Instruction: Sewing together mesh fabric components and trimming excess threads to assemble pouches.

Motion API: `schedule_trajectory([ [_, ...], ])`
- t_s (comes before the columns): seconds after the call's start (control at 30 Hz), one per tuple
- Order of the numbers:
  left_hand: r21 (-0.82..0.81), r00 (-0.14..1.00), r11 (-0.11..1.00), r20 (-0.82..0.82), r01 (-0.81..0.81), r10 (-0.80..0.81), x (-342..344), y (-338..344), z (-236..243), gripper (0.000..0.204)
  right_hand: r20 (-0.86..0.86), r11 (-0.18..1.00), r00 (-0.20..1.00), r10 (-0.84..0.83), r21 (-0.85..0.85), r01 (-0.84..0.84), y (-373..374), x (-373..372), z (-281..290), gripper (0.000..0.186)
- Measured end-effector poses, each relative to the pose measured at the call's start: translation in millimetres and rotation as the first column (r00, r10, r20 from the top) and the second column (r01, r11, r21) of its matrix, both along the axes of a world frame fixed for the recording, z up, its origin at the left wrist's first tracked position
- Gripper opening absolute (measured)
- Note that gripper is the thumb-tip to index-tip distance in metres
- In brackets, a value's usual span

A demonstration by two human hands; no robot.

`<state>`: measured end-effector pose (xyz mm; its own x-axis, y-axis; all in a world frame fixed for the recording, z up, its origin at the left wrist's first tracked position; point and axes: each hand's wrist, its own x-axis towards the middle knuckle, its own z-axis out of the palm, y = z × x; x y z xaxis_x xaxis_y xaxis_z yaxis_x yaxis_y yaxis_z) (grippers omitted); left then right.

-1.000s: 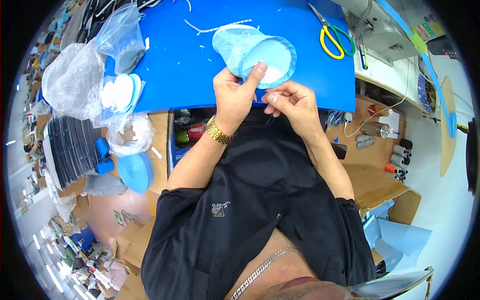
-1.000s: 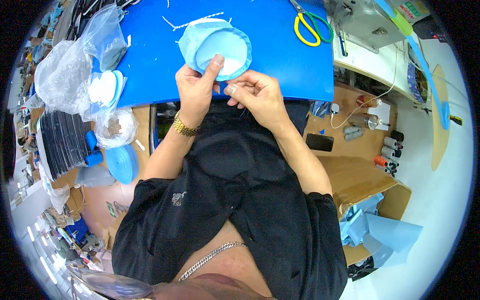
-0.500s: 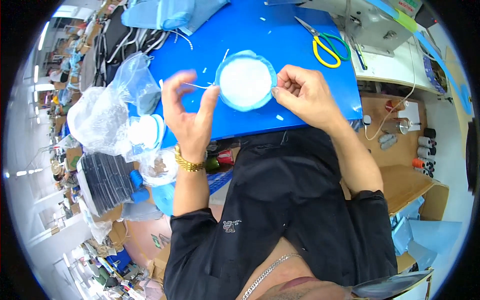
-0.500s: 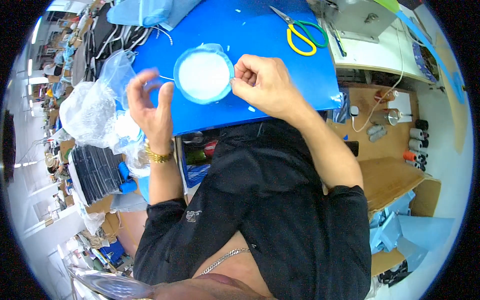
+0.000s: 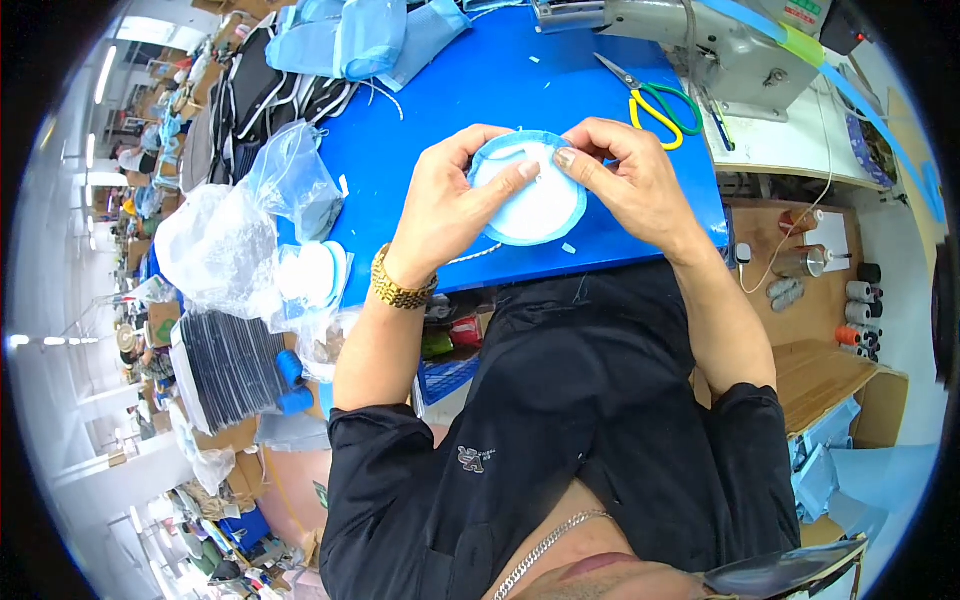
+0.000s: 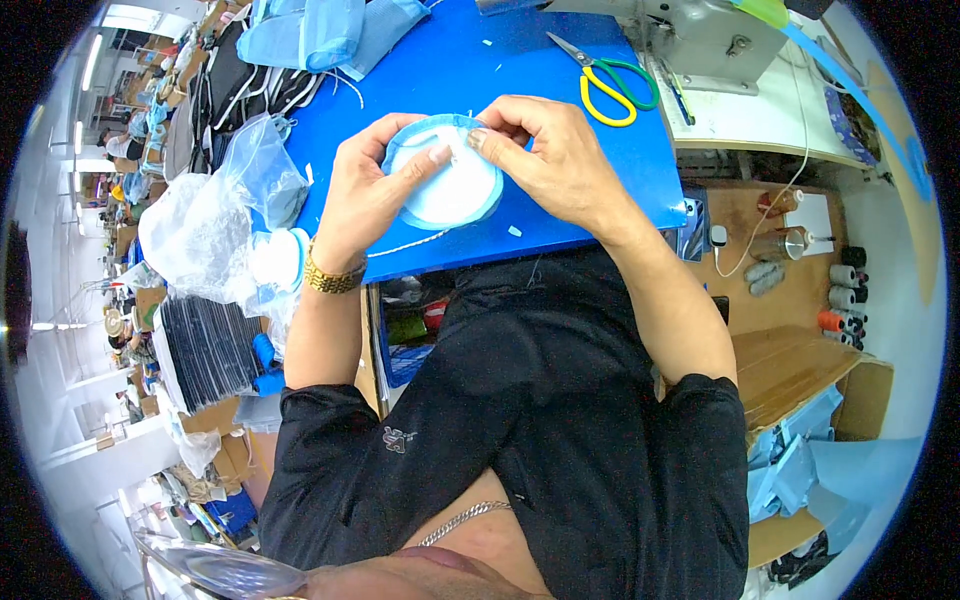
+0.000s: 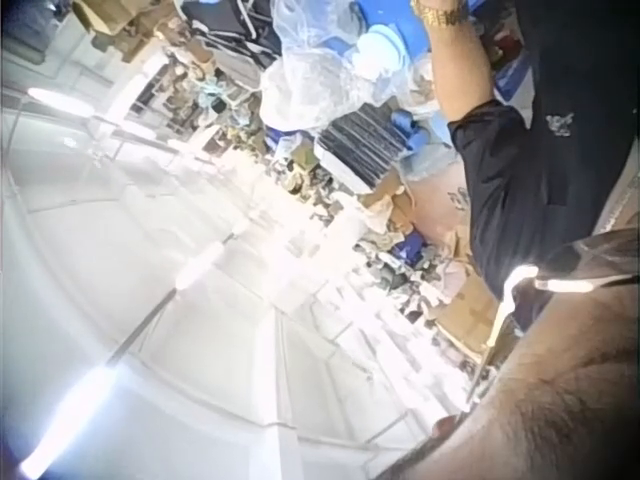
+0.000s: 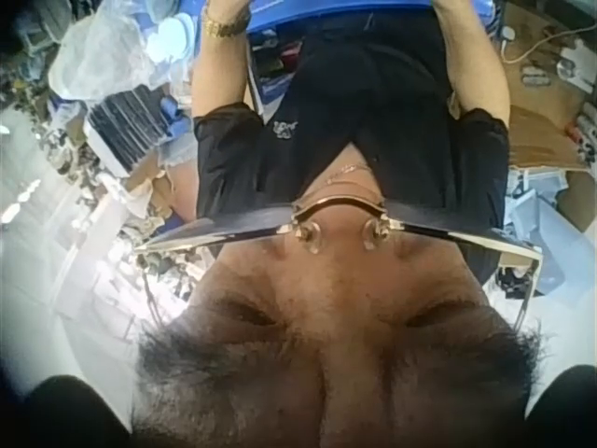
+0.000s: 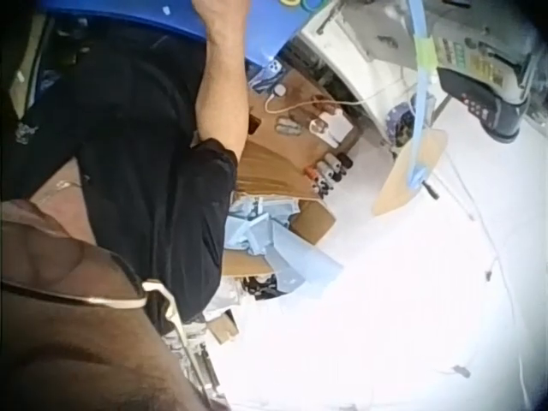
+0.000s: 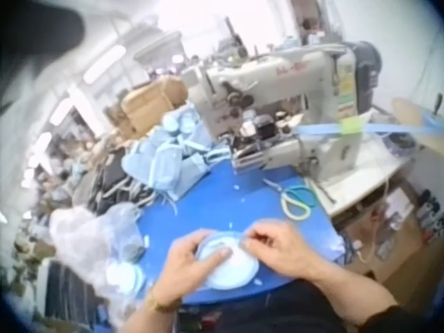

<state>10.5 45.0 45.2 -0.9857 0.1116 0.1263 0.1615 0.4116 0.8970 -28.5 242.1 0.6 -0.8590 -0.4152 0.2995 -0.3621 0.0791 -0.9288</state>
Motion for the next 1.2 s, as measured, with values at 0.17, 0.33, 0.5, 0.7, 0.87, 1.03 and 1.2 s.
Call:
schedule_trajectory([
  [0.17, 0.006, 0.999, 1.0, 0.033, 0.031, -0.031, 0, -4, 8, 0.027, -0.057, 0.998, 0.998, -0.019, -0.066, 0.015, -8, 1, 4, 0.021],
  [0.33, 0.125, 0.992, 0.992, 0.126, -0.02, 0.004, 4, 2, -2, 0.026, -0.036, 0.982, 0.987, -0.154, -0.118, 0.149, -15, 8, 1, 0.019],
  [0.5, 0.216, 0.985, 0.974, 0.168, -0.075, 0.038, 9, 3, -9, 0.025, 0.035, 0.977, 0.995, -0.092, -0.188, 0.097, -14, 6, -4, 0.017],
  [0.7, 0.192, 0.99, 0.98, 0.135, -0.054, 0.029, 11, 5, -10, 0.026, -0.103, 0.991, 0.992, -0.072, -0.117, 0.06, -8, 3, 6, 0.018],
  [0.87, 0.089, 0.999, 0.996, 0.048, 0.014, -0.019, 19, 4, 3, 0.028, -0.225, 0.995, 0.971, -0.08, 0.032, 0.09, -9, 4, 32, 0.016],
  [1.03, -0.191, 0.977, 0.979, -0.212, -0.076, 0.034, 24, -20, 28, 0.023, -0.298, 0.996, 0.951, -0.077, -0.056, 0.063, -15, 8, 49, 0.016],
  [1.2, -0.306, 0.918, 0.903, -0.349, -0.303, 0.19, 2, -69, 47, 0.018, -0.16, 0.995, 0.985, -0.062, -0.092, 0.048, -9, -6, 13, 0.022],
])
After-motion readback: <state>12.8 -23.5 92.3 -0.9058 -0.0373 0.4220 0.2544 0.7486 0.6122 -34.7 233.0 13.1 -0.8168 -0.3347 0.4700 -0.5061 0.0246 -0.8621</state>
